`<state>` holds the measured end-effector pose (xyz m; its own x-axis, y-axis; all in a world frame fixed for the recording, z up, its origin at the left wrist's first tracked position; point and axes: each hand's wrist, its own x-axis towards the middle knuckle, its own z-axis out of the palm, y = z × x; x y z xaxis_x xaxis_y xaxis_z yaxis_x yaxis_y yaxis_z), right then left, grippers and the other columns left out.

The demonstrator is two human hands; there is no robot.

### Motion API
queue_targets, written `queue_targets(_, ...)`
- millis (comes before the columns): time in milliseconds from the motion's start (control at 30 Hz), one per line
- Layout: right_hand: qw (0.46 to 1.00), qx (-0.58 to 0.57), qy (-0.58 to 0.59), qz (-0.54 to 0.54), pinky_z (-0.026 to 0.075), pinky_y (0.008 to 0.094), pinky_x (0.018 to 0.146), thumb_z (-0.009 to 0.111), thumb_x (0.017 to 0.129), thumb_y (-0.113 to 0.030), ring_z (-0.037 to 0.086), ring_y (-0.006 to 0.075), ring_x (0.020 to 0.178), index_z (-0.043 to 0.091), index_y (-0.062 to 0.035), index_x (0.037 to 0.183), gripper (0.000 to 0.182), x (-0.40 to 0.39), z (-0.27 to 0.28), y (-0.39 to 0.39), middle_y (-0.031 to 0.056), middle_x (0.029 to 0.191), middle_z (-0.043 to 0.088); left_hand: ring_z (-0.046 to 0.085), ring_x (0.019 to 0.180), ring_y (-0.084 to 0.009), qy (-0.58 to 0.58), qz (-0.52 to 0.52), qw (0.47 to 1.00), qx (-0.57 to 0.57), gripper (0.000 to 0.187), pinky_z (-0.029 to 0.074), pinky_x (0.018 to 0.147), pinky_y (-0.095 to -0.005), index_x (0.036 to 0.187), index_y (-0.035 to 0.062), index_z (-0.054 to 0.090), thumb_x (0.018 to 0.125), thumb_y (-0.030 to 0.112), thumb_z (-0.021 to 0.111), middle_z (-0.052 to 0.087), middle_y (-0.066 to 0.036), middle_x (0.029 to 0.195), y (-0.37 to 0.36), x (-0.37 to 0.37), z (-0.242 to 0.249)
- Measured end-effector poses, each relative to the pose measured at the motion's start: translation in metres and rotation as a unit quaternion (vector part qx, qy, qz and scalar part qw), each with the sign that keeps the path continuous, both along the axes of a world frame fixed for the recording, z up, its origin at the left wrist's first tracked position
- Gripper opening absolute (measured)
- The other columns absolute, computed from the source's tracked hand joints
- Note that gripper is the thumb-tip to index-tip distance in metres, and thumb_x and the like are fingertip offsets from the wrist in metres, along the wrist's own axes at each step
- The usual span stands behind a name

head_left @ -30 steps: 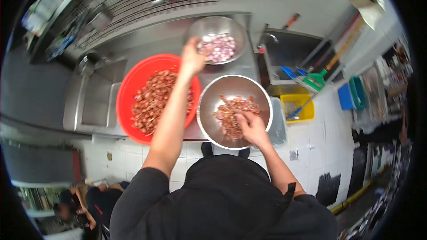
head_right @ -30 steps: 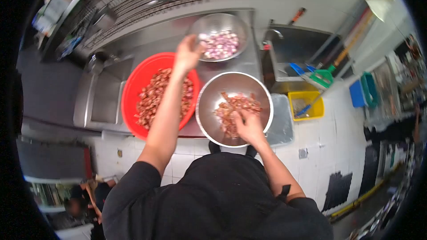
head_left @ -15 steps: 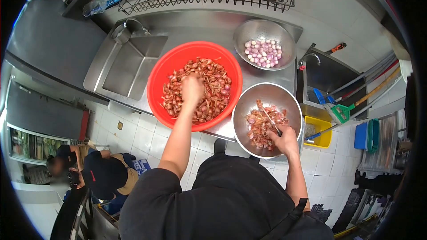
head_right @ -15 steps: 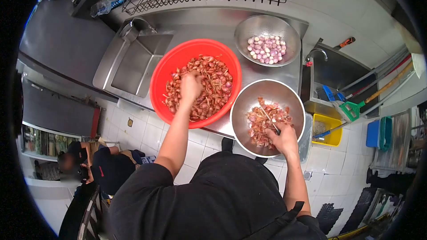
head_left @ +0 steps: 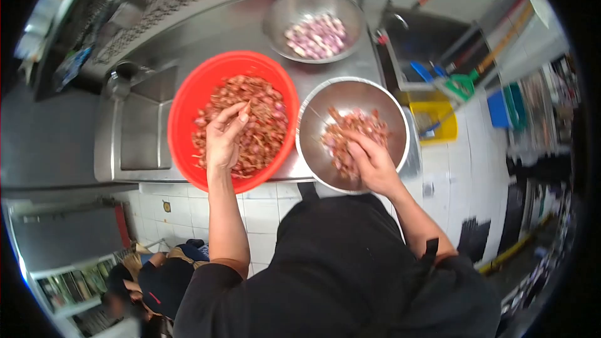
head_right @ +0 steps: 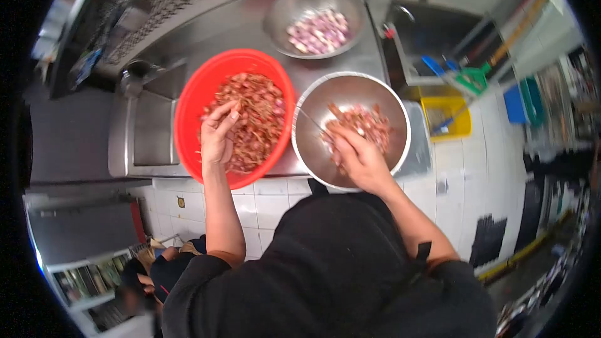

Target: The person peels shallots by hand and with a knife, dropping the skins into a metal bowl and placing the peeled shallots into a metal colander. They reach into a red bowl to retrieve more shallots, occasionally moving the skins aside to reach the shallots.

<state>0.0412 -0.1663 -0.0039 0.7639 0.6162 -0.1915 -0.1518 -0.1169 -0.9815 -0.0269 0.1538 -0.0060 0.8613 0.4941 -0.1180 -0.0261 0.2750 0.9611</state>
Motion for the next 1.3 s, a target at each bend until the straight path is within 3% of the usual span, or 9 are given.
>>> queue_targets(367,0.971,0.041,-0.235,-0.032,0.047,0.0302,0.094,0.053,0.099,-0.013,0.062,0.0177,0.107,0.047,0.006,0.138,0.044,-0.003,0.011,-0.005,0.0167,0.12,0.065,0.068,0.093,-0.016,-0.088,-0.094,0.991,0.022,0.024,0.057,0.081,-0.0256,0.108,-0.007,0.062,0.085,-0.01,0.069,0.069,-0.015,0.103,-0.145,0.021,0.006)
queue_targets(500,0.991,0.093,-0.094,-0.014,0.048,0.0278,0.091,0.053,0.099,-0.012,0.059,0.0132,0.111,0.047,0.0055,0.138,0.043,0.001,0.017,-0.017,0.0132,0.121,0.064,0.067,0.091,-0.0145,-0.108,-0.076,0.982,0.138,0.019,0.056,0.08,-0.0245,0.103,-0.0086,0.064,0.084,-0.01,0.07,0.068,-0.014,0.101,-0.162,0.024,0.017)
queue_targets(667,0.982,0.166,-0.053,-0.066,0.046,0.0205,0.073,0.055,0.099,-0.008,0.055,0.0041,0.084,0.053,0.0034,0.134,0.036,0.002,0.023,-0.016,0.0054,0.104,0.066,0.069,0.088,-0.023,-0.182,0.011,0.874,0.45,0.022,0.056,0.078,-0.0306,0.093,-0.0009,0.071,0.073,-0.006,0.079,0.069,-0.013,0.099,-0.181,0.024,0.025)
queue_targets(800,0.974,0.198,0.096,-0.059,0.04,0.0169,0.052,0.053,0.101,-0.012,0.05,0.0011,0.06,0.057,0.002,0.129,0.032,0.007,0.039,-0.024,0.0016,0.08,0.062,0.067,0.098,-0.0248,-0.25,0.016,0.855,0.455,0.021,0.055,0.085,-0.0334,0.1,-0.0021,0.067,0.081,-0.008,0.073,0.067,-0.016,0.107,-0.191,0.024,0.018)
queue_targets(867,0.941,0.25,0.226,-0.043,0.035,0.0192,0.04,0.048,0.103,-0.016,0.046,0.0047,0.047,0.058,-0.002,0.129,0.031,0.011,0.042,-0.029,-0.0008,0.069,0.055,0.068,0.098,-0.0257,-0.152,-0.039,0.987,0.024,0.022,0.055,0.087,-0.0339,0.112,-0.0004,0.063,0.09,0.0,0.067,0.068,-0.013,0.107,-0.189,0.027,0.015)
queue_targets(967,0.97,0.178,0.135,-0.092,0.034,0.0185,0.039,0.049,0.103,-0.017,0.046,0.0036,0.048,0.059,-0.0037,0.129,0.031,0.013,0.032,-0.03,-0.0014,0.068,0.055,0.066,0.103,-0.0271,-0.166,-0.115,0.954,-0.222,0.024,0.053,0.093,-0.0365,0.123,0.0017,0.056,0.1,0.008,0.054,0.065,-0.015,0.115,-0.177,0.031,0.009)
queue_targets(1233,0.964,-0.167,-0.201,-0.041,0.05,0.0323,0.068,0.051,0.098,-0.016,0.062,0.0187,0.071,0.054,0.009,0.125,0.037,0.027,-0.009,-0.035,0.0208,0.079,0.063,0.057,0.101,-0.0197,-0.131,-0.143,0.928,-0.317,0.032,0.049,0.092,-0.0318,0.131,0.0012,0.052,0.101,0.014,0.05,0.06,-0.016,0.125,-0.159,0.027,-0.001)
queue_targets(1267,0.955,-0.146,-0.249,-0.069,0.045,0.0222,0.06,0.05,0.1,-0.011,0.049,0.0032,0.062,0.054,0.0034,0.132,0.035,0.024,-0.012,-0.033,-0.0009,0.071,0.057,0.059,0.1,-0.0188,-0.124,-0.13,0.931,-0.317,0.029,0.051,0.089,-0.0293,0.127,0.0001,0.053,0.1,0.012,0.053,0.061,-0.015,0.121,-0.161,0.027,0.001)
queue_targets(1300,0.954,-0.146,-0.252,-0.069,0.045,0.0222,0.06,0.05,0.1,-0.011,0.049,0.0032,0.062,0.054,0.0034,0.132,0.035,0.02,-0.008,-0.03,-0.0009,0.071,0.057,0.059,0.1,-0.0188,-0.127,-0.13,0.931,-0.316,0.029,0.051,0.089,-0.0293,0.127,0.0001,0.053,0.1,0.012,0.053,0.061,-0.015,0.121,-0.16,0.026,-0.002)
